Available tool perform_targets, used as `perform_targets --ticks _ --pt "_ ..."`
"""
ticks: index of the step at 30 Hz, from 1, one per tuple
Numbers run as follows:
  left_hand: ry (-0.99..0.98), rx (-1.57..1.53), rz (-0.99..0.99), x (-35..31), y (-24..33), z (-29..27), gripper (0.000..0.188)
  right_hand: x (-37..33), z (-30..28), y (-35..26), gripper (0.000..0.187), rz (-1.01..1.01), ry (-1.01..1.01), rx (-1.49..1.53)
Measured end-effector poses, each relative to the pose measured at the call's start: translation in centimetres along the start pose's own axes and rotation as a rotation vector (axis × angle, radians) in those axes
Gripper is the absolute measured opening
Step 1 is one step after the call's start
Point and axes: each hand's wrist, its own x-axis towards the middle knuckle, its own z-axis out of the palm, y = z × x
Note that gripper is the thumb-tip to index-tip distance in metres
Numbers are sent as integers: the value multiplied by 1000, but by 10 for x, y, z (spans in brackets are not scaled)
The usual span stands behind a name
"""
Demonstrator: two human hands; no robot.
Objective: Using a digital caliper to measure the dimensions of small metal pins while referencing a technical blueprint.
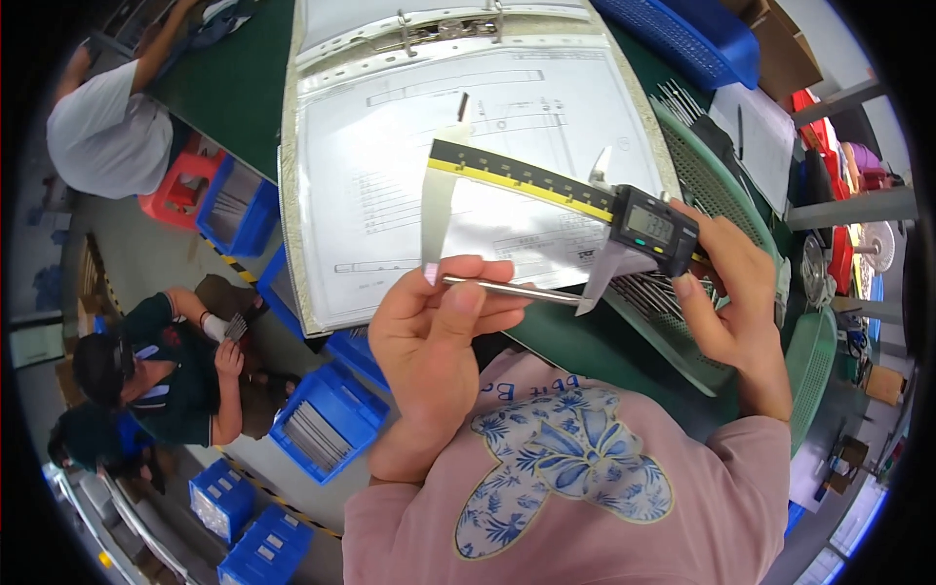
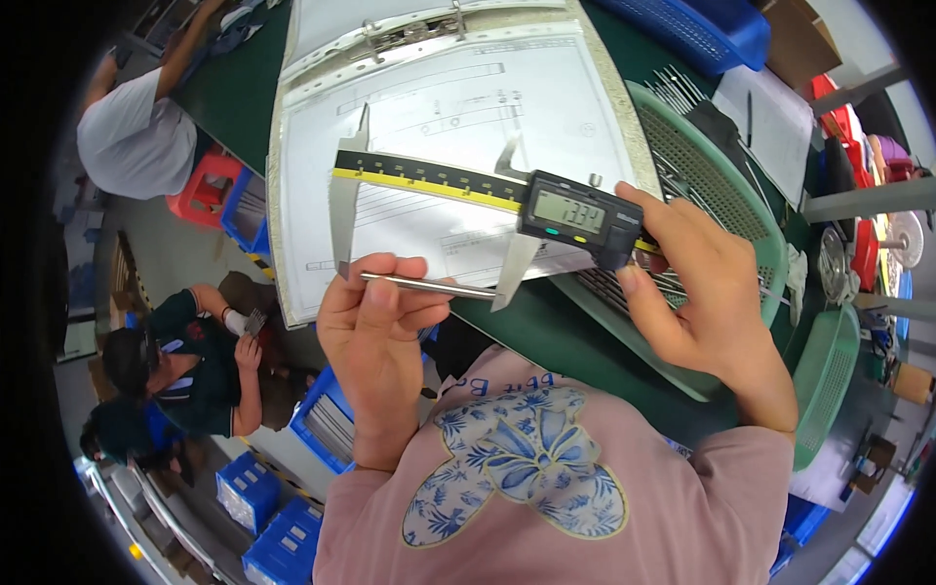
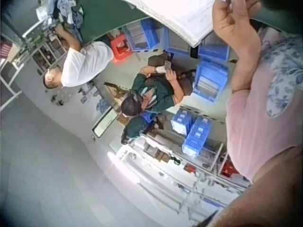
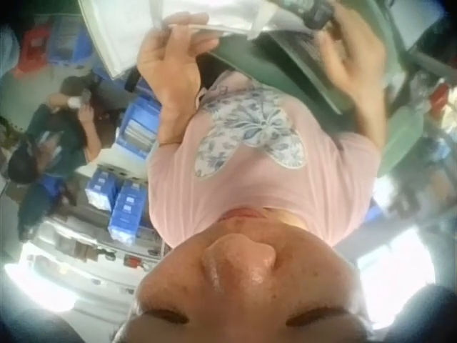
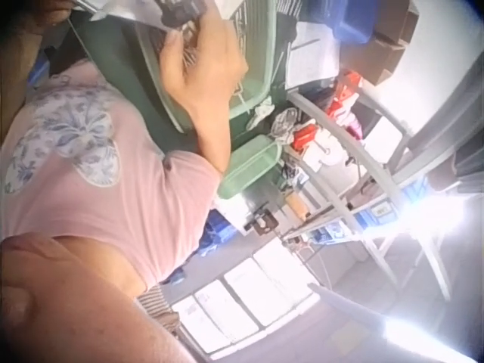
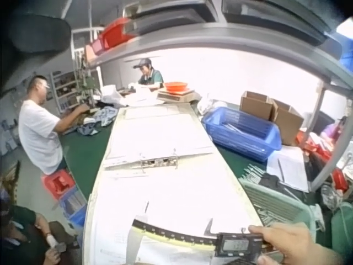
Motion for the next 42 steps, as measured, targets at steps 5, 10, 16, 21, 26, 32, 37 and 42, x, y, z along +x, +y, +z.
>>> perform_targets --ticks 5,10,16,21,26,32,37,42 --pt "-25 16 22 0 -2 2 19 -4 0 3 40 -8 22 -14" --pt "-51 -24 25 -1 0 0 18 -3 2 4 39 -17 23 -31" --pt "-37 -21 -29 0 2 0 18 -4 3 7 36 -6 36 -3" --pt "9 5 -12 1 2 1 18 0 3 7 33 -35 41 9" --pt "-1 -24 0 0 2 0 18 -3 5 12 33 -68 73 -22" --pt "-9 -27 5 0 2 0 19 -3 6 13 36 -80 75 -2" --pt "-24 -40 5 0 1 -2 19 -6 6 15 35 -76 97 -50" --pt "-25 -29 18 -1 0 -2 21 -6 6 19 34 -87 97 -94"
